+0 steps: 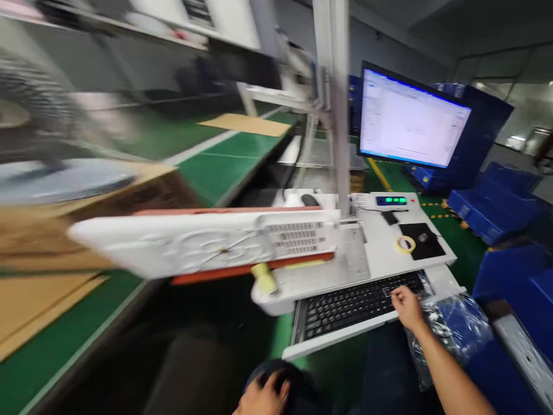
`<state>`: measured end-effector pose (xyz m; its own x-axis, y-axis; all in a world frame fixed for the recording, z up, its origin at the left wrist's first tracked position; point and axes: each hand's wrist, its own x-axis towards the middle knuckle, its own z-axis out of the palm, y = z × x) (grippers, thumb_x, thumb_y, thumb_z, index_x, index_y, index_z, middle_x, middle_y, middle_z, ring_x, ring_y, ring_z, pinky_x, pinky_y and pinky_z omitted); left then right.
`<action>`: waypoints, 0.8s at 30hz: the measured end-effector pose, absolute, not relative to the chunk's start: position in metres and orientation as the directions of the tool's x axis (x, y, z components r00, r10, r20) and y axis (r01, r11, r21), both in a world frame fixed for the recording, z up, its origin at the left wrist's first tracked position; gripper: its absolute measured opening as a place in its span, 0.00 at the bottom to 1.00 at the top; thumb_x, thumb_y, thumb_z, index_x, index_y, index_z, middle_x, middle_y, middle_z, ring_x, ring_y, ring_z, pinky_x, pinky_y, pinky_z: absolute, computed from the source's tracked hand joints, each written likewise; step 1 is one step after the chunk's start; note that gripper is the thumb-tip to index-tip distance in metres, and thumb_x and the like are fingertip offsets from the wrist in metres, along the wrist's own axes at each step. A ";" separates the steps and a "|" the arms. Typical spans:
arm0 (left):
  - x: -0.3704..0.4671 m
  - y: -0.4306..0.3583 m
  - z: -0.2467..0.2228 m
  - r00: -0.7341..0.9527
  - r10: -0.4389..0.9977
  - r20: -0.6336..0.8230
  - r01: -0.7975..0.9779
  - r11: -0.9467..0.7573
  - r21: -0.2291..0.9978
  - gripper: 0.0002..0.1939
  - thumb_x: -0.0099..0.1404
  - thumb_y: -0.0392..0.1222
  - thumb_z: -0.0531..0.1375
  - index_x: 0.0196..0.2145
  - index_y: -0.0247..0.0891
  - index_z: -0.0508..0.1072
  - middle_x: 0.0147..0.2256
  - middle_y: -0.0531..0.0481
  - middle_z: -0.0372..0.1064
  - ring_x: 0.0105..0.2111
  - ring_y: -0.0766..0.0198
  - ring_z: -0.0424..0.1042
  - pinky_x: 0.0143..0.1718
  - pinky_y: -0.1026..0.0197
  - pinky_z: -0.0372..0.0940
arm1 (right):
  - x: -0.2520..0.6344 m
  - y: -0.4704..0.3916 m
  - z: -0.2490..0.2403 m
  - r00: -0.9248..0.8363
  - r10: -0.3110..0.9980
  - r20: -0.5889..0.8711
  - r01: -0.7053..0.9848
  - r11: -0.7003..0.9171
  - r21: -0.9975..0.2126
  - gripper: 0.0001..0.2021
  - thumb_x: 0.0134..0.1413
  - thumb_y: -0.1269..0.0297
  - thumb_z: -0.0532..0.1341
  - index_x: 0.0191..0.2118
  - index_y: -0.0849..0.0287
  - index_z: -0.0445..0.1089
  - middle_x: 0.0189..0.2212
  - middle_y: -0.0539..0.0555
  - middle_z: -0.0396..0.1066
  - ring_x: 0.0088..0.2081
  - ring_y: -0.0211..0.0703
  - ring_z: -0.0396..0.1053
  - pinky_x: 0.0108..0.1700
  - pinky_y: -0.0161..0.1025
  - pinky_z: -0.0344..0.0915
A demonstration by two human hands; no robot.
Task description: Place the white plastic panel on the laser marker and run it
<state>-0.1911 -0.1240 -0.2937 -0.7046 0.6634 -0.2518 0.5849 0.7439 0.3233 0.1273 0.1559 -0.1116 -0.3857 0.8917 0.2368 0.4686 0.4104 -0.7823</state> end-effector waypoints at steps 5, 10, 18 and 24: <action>-0.200 -0.124 -0.266 -0.694 0.641 -0.328 0.416 0.728 0.545 0.22 0.75 0.42 0.52 0.59 0.38 0.79 0.73 0.36 0.56 0.71 0.41 0.58 0.68 0.42 0.58 | 0.141 0.181 -0.066 -0.417 0.872 0.256 0.359 0.417 -0.835 0.30 0.64 0.34 0.62 0.46 0.61 0.76 0.34 0.60 0.78 0.34 0.50 0.76 0.38 0.43 0.71; -0.228 -0.125 -0.267 -0.728 0.608 -0.316 0.229 0.650 0.724 0.17 0.70 0.38 0.57 0.52 0.36 0.80 0.62 0.41 0.73 0.64 0.51 0.70 0.67 0.54 0.62 | 0.139 0.200 -0.002 -0.350 0.914 0.208 0.270 0.310 -0.911 0.34 0.52 0.32 0.74 0.49 0.60 0.78 0.41 0.61 0.79 0.42 0.54 0.78 0.46 0.45 0.75; -0.267 -0.130 -0.243 -0.846 0.470 -0.254 0.021 0.505 0.863 0.15 0.65 0.41 0.59 0.46 0.38 0.80 0.48 0.45 0.81 0.50 0.51 0.80 0.56 0.54 0.72 | 0.083 0.182 0.078 -0.395 0.885 0.247 0.109 0.312 -0.944 0.33 0.47 0.38 0.80 0.49 0.59 0.79 0.49 0.58 0.79 0.49 0.52 0.76 0.53 0.43 0.72; -0.340 -0.122 -0.162 -0.948 0.316 -0.043 0.079 0.364 0.928 0.15 0.67 0.43 0.59 0.50 0.39 0.78 0.52 0.43 0.79 0.53 0.50 0.79 0.61 0.49 0.70 | 0.014 0.186 0.080 -0.517 0.801 0.302 0.109 0.411 -0.905 0.34 0.50 0.37 0.76 0.52 0.59 0.76 0.45 0.58 0.78 0.47 0.51 0.75 0.47 0.42 0.70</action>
<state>-0.3399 -0.1224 -0.1615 -0.9478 0.3159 -0.0431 0.0790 0.3637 0.9282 0.0141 0.1855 0.0804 -0.5173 0.8009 0.3017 0.1090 0.4113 -0.9050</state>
